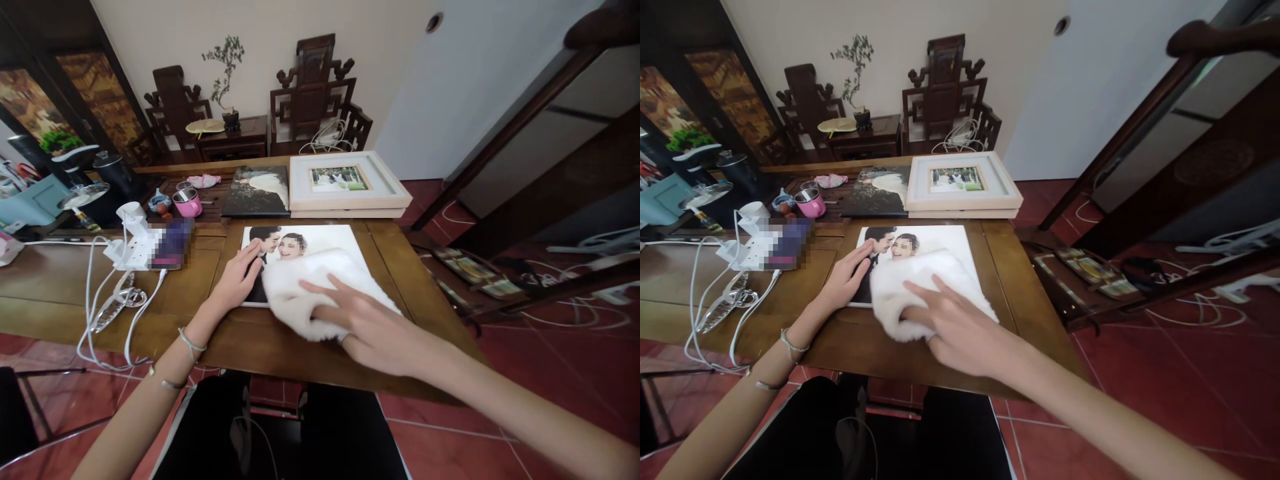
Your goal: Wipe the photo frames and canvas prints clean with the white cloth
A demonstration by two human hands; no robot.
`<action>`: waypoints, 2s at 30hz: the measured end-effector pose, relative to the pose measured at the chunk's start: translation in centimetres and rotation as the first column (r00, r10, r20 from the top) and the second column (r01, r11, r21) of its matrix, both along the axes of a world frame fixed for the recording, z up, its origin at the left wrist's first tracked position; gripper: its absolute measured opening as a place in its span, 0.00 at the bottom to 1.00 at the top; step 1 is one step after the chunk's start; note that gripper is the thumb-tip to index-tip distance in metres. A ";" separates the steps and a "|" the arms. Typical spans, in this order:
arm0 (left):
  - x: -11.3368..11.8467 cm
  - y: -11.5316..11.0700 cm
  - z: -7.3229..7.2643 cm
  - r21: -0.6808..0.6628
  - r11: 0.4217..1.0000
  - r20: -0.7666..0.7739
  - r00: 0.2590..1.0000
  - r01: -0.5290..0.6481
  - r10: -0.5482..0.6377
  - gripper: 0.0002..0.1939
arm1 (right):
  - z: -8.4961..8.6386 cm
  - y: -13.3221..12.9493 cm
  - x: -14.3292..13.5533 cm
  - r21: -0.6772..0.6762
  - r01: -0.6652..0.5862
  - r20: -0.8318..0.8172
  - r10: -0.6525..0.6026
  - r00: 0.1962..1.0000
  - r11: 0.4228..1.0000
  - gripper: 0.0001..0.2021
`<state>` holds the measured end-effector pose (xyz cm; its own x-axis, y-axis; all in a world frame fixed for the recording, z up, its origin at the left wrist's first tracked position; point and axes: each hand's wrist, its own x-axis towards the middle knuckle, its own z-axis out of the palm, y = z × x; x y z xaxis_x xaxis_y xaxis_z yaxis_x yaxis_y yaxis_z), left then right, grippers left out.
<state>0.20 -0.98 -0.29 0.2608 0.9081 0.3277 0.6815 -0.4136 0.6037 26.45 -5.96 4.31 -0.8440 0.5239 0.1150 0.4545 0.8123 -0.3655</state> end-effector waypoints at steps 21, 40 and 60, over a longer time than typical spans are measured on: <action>0.1 0.0 -0.1 0.016 0.999 -0.080 0.996 0.028 -0.027 0.24 | 0.6 12.2 -5.3 -0.047 0.330 -0.122 -0.333 0.935 0.943 0.21; 0.0 0.2 -0.4 -0.032 0.999 -0.107 0.994 0.021 -0.025 0.25 | -2.3 -3.5 3.0 0.212 0.055 -0.033 -0.049 0.998 0.976 0.24; -0.2 0.2 0.0 -0.032 0.999 -0.146 0.988 0.042 -0.046 0.25 | -0.7 11.2 2.8 0.170 0.200 -0.018 -0.200 0.980 0.965 0.21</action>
<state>0.02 -0.78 -0.30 0.3442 0.9031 0.2569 0.7450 -0.4292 0.5107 29.27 5.20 3.60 -0.7238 0.6547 0.2179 0.6137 0.7551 -0.2306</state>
